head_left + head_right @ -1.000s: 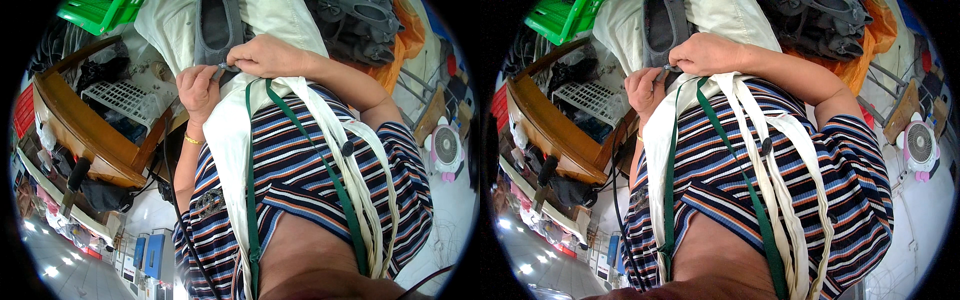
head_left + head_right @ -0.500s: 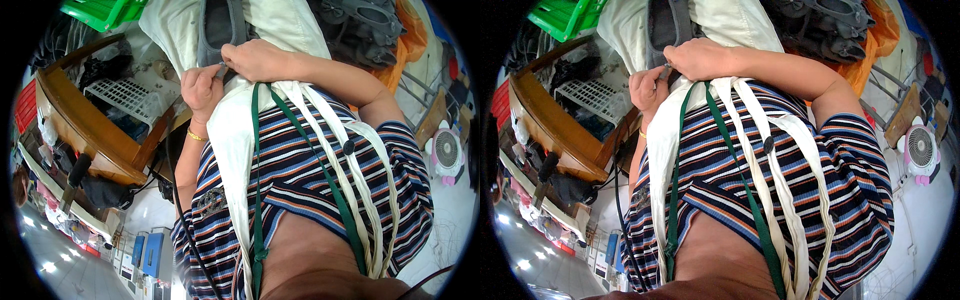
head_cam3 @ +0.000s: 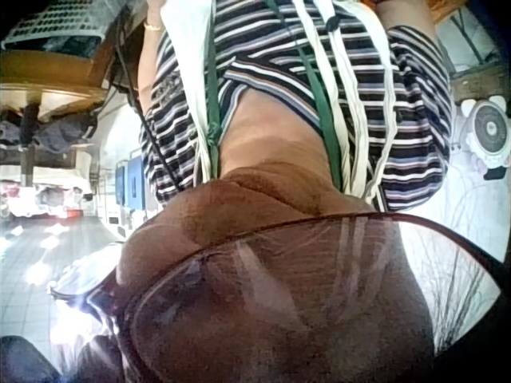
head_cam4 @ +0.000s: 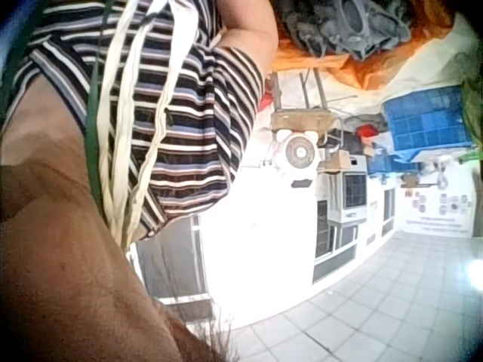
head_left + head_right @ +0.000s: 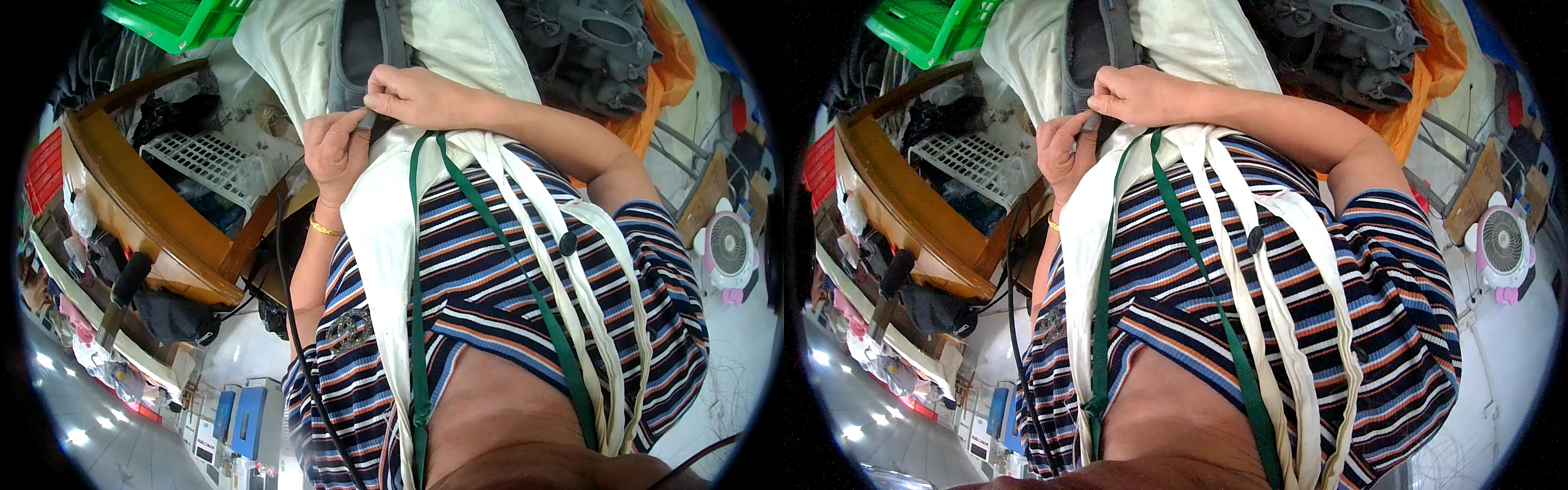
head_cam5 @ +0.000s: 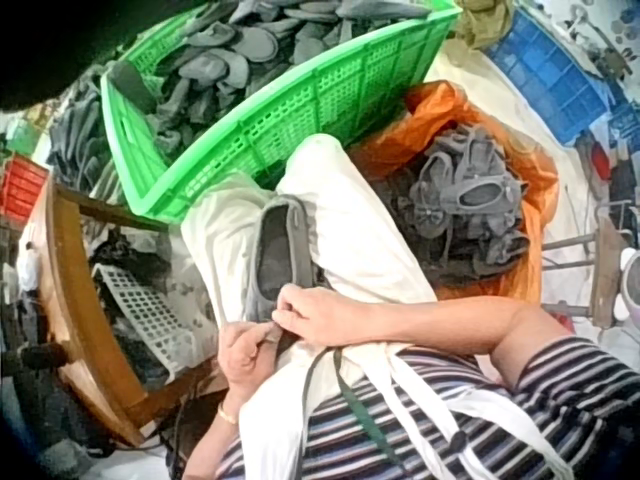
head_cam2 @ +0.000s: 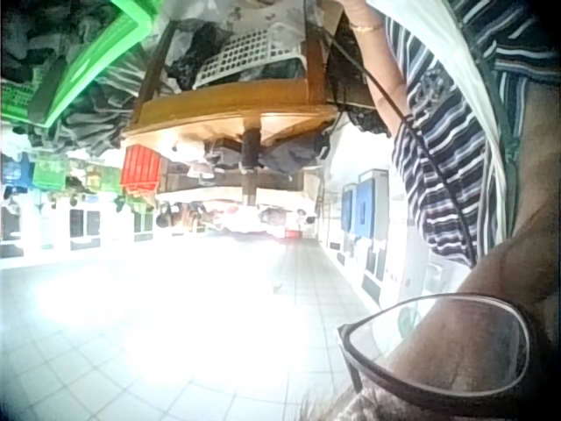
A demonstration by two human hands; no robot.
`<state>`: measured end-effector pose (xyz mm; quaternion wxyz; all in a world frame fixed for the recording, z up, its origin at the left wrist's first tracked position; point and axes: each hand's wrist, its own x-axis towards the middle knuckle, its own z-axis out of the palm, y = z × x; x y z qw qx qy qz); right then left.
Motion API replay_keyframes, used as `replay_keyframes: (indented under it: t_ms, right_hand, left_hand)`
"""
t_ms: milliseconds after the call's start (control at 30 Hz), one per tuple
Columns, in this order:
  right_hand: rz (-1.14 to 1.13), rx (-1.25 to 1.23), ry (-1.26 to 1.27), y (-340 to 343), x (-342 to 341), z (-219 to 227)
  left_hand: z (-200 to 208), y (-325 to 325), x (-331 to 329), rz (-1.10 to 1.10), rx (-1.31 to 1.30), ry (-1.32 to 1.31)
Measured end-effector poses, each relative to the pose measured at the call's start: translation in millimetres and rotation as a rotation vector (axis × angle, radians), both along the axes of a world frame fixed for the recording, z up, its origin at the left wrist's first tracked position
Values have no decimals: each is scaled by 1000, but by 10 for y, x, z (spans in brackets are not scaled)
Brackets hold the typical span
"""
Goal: The person sits on the floor and sews the opening of a grey slipper using a needle and thread. They repeatedly pull the thread to tighten the seam and place the finished slipper into a green basket.
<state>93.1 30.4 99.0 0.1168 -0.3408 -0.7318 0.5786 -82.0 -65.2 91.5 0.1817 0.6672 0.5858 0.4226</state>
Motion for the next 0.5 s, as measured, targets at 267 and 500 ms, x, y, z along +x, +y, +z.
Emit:
replay_keyframes:
  t_ms: [267, 500]
  right_hand:
    - [92, -159, -60, 137, -18, 134]
    - [52, 298, 24, 110, -118, 37]
  left_hand:
    - [-7, 41, -12, -56, 75, 86]
    - [-3, 66, -28, -83, 106, 120]
